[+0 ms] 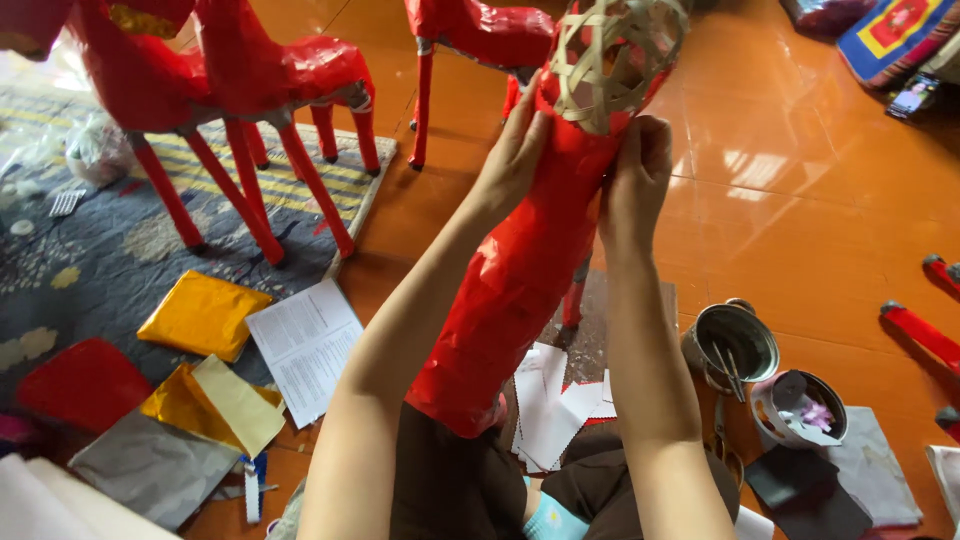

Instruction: Applying red decorative paper strips to a reindeer-shaped frame to cover the structure.

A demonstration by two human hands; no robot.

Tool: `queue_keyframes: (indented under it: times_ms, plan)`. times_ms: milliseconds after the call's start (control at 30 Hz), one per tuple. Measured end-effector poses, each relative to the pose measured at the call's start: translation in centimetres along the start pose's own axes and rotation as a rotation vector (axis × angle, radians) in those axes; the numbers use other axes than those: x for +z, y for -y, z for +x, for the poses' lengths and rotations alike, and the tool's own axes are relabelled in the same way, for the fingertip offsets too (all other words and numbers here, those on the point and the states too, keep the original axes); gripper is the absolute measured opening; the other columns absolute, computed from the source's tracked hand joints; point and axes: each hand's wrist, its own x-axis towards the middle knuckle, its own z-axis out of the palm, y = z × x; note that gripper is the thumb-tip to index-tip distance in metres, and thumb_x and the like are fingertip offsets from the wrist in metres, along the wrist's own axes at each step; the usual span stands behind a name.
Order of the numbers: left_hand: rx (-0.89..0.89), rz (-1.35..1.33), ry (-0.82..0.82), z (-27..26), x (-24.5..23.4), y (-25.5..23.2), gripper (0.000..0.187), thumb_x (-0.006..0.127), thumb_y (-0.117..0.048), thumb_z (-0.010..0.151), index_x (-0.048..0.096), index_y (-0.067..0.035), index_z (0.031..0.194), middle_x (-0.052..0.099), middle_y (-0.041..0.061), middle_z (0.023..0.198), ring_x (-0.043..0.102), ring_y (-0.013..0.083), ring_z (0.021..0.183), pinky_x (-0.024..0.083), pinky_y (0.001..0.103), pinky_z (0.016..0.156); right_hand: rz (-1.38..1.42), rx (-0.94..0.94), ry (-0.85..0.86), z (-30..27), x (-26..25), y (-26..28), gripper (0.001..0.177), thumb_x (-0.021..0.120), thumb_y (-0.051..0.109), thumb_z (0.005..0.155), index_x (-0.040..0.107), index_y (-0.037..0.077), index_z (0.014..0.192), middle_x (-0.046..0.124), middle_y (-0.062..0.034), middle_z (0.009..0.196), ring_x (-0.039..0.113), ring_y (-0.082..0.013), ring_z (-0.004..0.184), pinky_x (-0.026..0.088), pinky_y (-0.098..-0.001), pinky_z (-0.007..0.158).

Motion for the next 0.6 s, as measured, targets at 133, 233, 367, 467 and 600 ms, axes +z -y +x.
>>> queue_keyframes:
  times_ms: [133, 233, 367, 467, 600]
  plan:
    - [0.164, -0.051, -0.112, 1.6, 0.8, 4.2, 0.05, 0.045, -0.025, 0.107, 0.033, -0.007, 0.151, 0.034, 0.011, 0.158, 0.028, 0.0195, 0.15, 0.014, 0.033, 0.128, 0.01, -0.111, -0.041, 1.4, -1.0, -3.0, 0.011, 0.059, 0.012, 0.095, 0.057, 0.011, 0.085, 0.059, -0.0034, 0.083, 0.049, -0.0125, 0.076, 0.045, -0.0267, 0.069]
    - [0.253, -0.102, 0.022, 1.3, 0.2, 1.8, 0.048, 0.044, -0.013, 0.106, 0.032, -0.003, 0.151, 0.039, 0.012, 0.157, 0.034, 0.019, 0.149, 0.02, 0.034, 0.132, 0.057, -0.086, 0.049, 1.2, -1.7, -3.1, 0.01, 0.058, 0.011, 0.097, 0.056, 0.014, 0.088, 0.058, -0.0034, 0.084, 0.05, -0.0131, 0.076, 0.045, -0.027, 0.069]
    - [0.251, 0.271, -0.094, 0.7, -0.3, 3.5, 0.062, 0.056, -0.042, 0.103, 0.033, -0.01, 0.151, 0.044, 0.008, 0.156, 0.045, 0.0195, 0.148, 0.031, 0.033, 0.13, 0.153, -0.087, 0.228, 2.2, -2.2, -4.4, 0.004, 0.06, 0.016, 0.098, 0.057, 0.015, 0.096, 0.061, -0.0077, 0.102, 0.057, -0.0193, 0.093, 0.051, -0.0351, 0.086]
    - [0.111, 0.105, -0.082, 1.7, 0.3, 6.3, 0.072, 0.061, -0.048, 0.1, 0.025, -0.02, 0.156, 0.044, 0.005, 0.159, 0.049, 0.0167, 0.147, 0.037, 0.03, 0.129, 0.064, -0.186, 0.304, 2.0, -1.3, -3.8, 0.007, 0.055, 0.012, 0.1, 0.059, 0.01, 0.105, 0.064, -0.0165, 0.113, 0.06, -0.0276, 0.101, 0.052, -0.0433, 0.093]
    - [0.15, -0.056, -0.041, 2.9, 0.7, 8.0, 0.069, 0.064, -0.044, 0.102, 0.031, -0.02, 0.158, 0.044, 0.0, 0.161, 0.047, 0.0116, 0.149, 0.037, 0.029, 0.134, 0.046, -0.3, 0.578, 1.3, -1.0, -2.9, 0.031, 0.044, 0.011, 0.106, 0.051, -0.008, 0.131, 0.049, -0.0321, 0.135, 0.049, -0.0477, 0.128, 0.042, -0.0596, 0.115]
